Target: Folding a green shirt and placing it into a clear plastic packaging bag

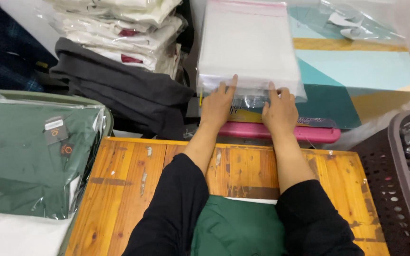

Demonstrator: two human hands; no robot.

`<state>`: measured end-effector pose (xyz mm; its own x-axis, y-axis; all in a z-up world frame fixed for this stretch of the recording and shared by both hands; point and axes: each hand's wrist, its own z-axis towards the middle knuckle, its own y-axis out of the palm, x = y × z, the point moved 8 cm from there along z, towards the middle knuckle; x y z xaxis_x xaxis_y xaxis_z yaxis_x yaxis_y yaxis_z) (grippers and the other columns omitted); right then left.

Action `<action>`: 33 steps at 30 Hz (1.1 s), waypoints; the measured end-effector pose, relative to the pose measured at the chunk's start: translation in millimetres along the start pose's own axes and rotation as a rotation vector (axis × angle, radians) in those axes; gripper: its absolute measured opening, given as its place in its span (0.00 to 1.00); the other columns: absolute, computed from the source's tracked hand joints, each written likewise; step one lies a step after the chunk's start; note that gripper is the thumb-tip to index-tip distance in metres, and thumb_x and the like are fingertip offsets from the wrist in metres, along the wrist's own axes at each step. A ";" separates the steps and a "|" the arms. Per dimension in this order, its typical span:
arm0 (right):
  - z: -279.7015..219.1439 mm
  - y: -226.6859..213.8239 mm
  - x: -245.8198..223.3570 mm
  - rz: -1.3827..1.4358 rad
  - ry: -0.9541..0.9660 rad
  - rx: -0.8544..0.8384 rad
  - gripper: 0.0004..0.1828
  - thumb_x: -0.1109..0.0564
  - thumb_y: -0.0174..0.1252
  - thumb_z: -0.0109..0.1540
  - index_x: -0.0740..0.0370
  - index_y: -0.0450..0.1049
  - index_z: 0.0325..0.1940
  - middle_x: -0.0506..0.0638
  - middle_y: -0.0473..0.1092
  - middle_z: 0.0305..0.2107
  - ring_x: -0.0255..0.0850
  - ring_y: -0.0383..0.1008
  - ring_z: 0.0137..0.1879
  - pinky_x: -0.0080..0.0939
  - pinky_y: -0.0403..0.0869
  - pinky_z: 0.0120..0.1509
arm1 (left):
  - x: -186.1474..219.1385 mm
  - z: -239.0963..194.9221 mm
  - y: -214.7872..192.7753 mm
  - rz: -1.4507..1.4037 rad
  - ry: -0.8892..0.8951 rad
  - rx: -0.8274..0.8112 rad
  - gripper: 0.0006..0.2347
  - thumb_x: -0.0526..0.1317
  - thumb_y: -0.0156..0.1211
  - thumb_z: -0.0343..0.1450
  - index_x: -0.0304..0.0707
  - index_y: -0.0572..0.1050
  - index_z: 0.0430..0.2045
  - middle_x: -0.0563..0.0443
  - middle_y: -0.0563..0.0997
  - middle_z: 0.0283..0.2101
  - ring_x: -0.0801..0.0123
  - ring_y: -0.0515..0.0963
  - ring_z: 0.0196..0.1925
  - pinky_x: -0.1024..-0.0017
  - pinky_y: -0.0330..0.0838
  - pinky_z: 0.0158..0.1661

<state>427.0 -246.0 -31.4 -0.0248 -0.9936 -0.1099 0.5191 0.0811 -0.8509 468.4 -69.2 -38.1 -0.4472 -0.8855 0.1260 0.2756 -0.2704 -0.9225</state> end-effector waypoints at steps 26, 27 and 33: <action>-6.9 -6.9 -13.9 0.105 0.173 -0.363 0.13 0.56 0.60 0.62 0.50 0.86 0.47 0.52 0.43 0.80 0.61 0.60 0.72 0.58 0.73 0.66 | 1.1 -5.3 -11.6 -0.118 0.001 -0.105 0.18 0.23 0.57 0.68 0.30 0.74 0.54 0.46 0.47 0.79 0.39 0.86 0.40 0.46 0.81 0.42; -5.3 -4.2 -13.3 0.063 0.148 -0.350 0.15 0.55 0.58 0.62 0.50 0.84 0.51 0.53 0.49 0.77 0.60 0.61 0.70 0.57 0.73 0.64 | -2.6 -4.5 -0.1 -0.077 -0.015 -0.116 0.17 0.25 0.58 0.67 0.30 0.76 0.52 0.48 0.51 0.78 0.42 0.86 0.38 0.48 0.81 0.39; -1.9 20.4 5.9 -0.040 -0.026 -0.013 0.21 0.50 0.61 0.58 0.49 0.81 0.55 0.51 0.76 0.44 0.56 0.65 0.60 0.55 0.71 0.55 | -3.6 0.4 12.0 0.063 0.051 0.076 0.25 0.31 0.61 0.66 0.42 0.72 0.61 0.50 0.69 0.68 0.52 0.86 0.33 0.55 0.80 0.31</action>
<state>435.8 -250.1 -50.4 -0.0227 -0.9978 -0.0620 0.5073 0.0419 -0.8607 473.7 -69.4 -49.4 -0.4690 -0.8819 0.0476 0.3675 -0.2439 -0.8975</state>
